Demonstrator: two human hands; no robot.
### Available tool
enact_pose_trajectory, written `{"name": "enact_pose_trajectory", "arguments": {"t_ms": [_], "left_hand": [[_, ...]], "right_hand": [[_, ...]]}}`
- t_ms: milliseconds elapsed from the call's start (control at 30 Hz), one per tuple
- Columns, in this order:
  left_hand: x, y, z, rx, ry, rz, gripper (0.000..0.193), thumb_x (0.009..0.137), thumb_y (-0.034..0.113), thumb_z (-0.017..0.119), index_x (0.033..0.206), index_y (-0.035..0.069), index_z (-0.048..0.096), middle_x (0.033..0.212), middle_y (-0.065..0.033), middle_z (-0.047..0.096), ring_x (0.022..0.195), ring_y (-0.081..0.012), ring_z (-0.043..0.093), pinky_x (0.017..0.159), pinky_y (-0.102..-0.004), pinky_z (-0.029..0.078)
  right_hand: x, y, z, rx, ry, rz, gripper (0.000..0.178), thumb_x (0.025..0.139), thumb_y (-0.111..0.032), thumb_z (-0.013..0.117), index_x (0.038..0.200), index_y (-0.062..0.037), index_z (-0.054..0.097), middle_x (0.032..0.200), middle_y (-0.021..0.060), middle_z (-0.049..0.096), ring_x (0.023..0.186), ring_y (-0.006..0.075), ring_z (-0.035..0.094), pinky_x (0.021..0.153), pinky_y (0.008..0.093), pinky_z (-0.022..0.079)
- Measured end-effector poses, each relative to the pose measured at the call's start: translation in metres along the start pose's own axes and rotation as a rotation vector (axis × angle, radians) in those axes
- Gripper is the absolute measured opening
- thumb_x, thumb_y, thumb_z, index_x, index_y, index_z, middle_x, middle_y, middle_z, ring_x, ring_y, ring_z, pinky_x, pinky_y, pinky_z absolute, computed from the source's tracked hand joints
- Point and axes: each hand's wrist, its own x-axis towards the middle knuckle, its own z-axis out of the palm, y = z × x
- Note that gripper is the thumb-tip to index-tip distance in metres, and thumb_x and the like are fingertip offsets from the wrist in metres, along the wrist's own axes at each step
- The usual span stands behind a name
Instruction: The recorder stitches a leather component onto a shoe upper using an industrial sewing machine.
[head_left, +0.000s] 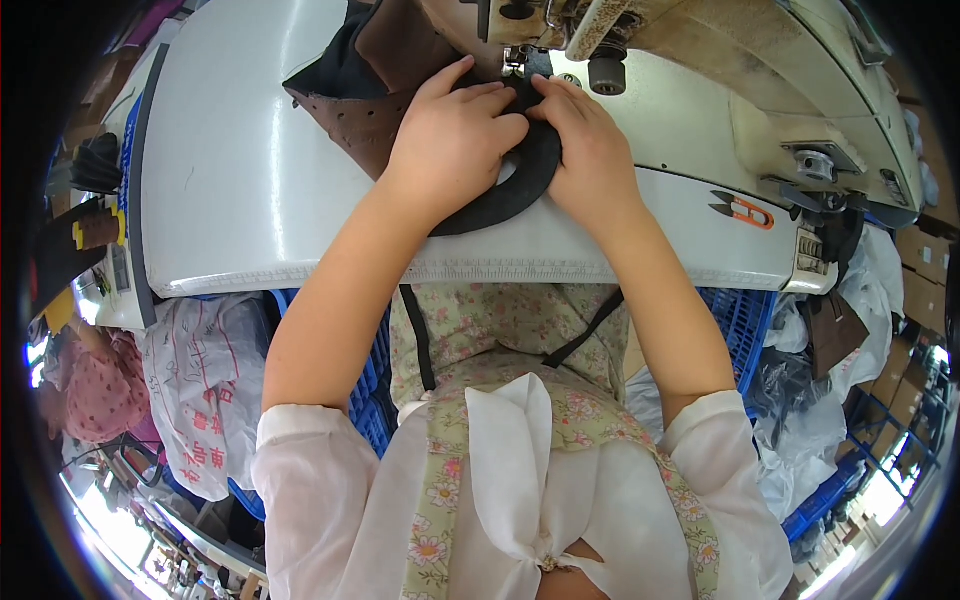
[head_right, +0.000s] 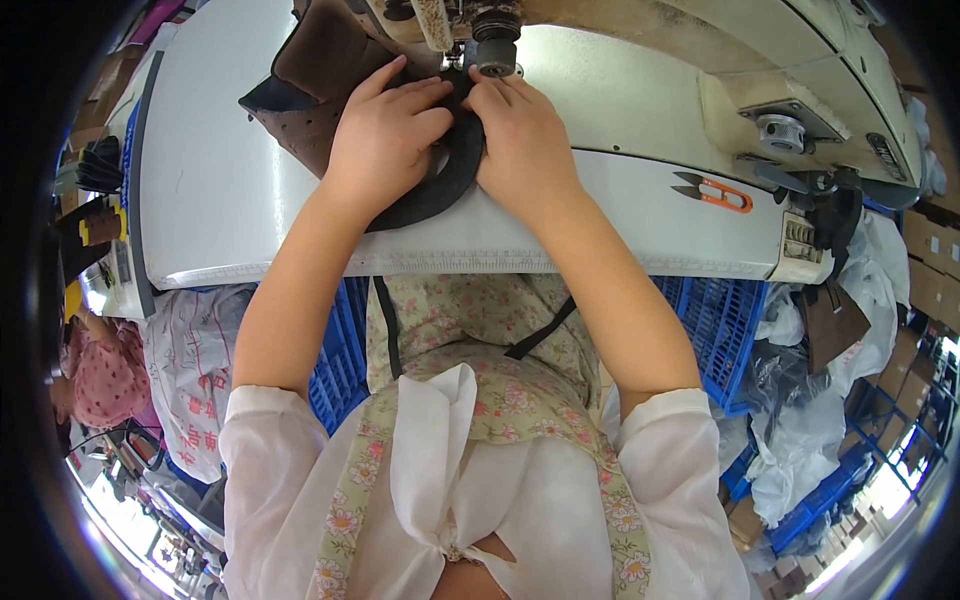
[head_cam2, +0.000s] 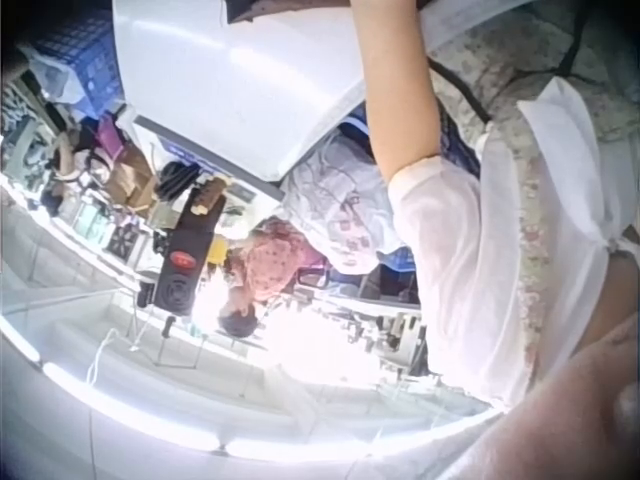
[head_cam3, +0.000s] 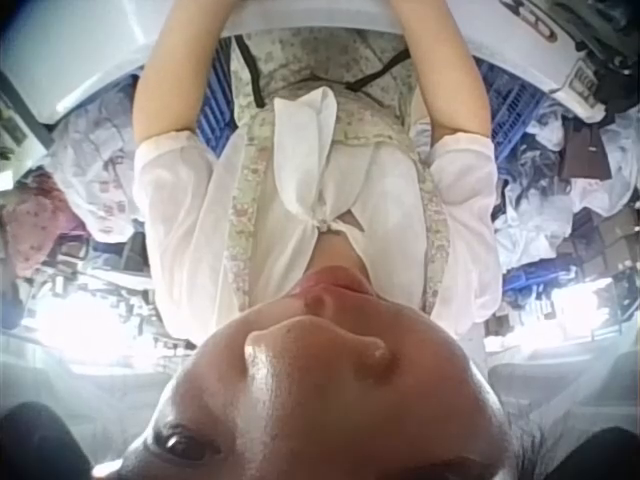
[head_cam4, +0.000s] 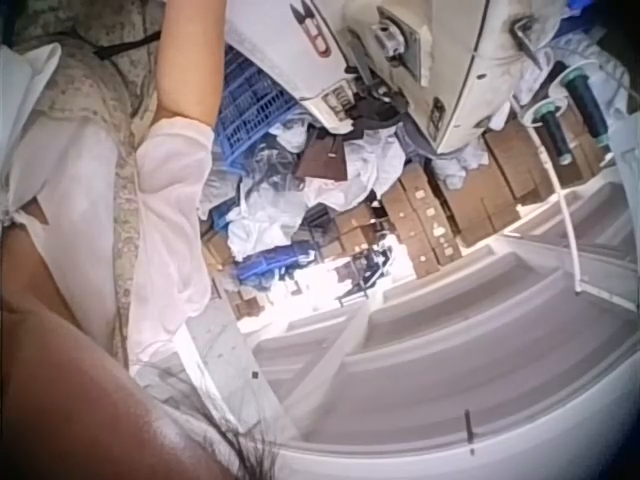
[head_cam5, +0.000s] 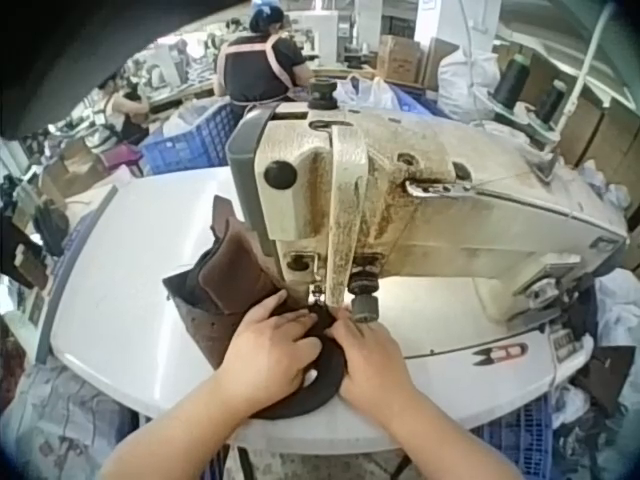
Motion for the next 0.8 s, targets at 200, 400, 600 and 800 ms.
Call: {"name": "enact_pose_trajectory", "arguments": {"t_ms": [200, 400, 600, 800], "left_hand": [[0.001, -0.003, -0.001, -0.001, -0.024, 0.000, 0.015, 0.068, 0.008, 0.063, 0.081, 0.010, 0.070, 0.106, -0.0082, 0.071, 0.104, -0.0214, 0.065, 0.105, -0.0442, 0.041], [0.001, -0.007, 0.000, -0.053, -0.037, -0.039, 0.020, 0.068, 0.005, 0.061, 0.085, 0.009, 0.071, 0.107, -0.0058, 0.072, 0.106, -0.0190, 0.064, 0.095, -0.0389, 0.042], [0.000, -0.012, -0.001, -0.191, -0.020, -0.028, 0.025, 0.066, -0.004, 0.055, 0.083, 0.007, 0.070, 0.104, -0.0077, 0.071, 0.106, -0.0217, 0.064, 0.089, -0.0374, 0.043], [-0.001, -0.015, -0.002, -0.266, -0.010, -0.010, 0.029, 0.066, -0.006, 0.054, 0.086, 0.006, 0.072, 0.102, -0.0079, 0.072, 0.102, -0.0226, 0.065, 0.091, -0.0375, 0.044]], "right_hand": [[0.001, 0.000, 0.000, -0.029, 0.008, -0.015, 0.013, 0.074, -0.001, 0.061, 0.087, -0.0004, 0.058, 0.110, 0.0184, 0.067, 0.099, 0.0347, 0.061, 0.087, 0.0439, 0.048], [0.000, 0.001, 0.003, 0.014, 0.003, 0.037, 0.014, 0.075, 0.001, 0.059, 0.089, -0.0007, 0.057, 0.106, 0.0172, 0.067, 0.099, 0.0350, 0.061, 0.087, 0.0439, 0.048], [0.001, -0.001, 0.001, -0.007, 0.025, 0.022, 0.017, 0.073, 0.002, 0.060, 0.090, -0.0012, 0.060, 0.104, 0.0163, 0.066, 0.099, 0.0345, 0.061, 0.088, 0.0439, 0.049], [-0.003, -0.002, -0.004, -0.026, 0.010, 0.063, 0.030, 0.068, 0.004, 0.060, 0.096, -0.0028, 0.070, 0.106, 0.0139, 0.068, 0.102, 0.0317, 0.062, 0.088, 0.0423, 0.051]]}}
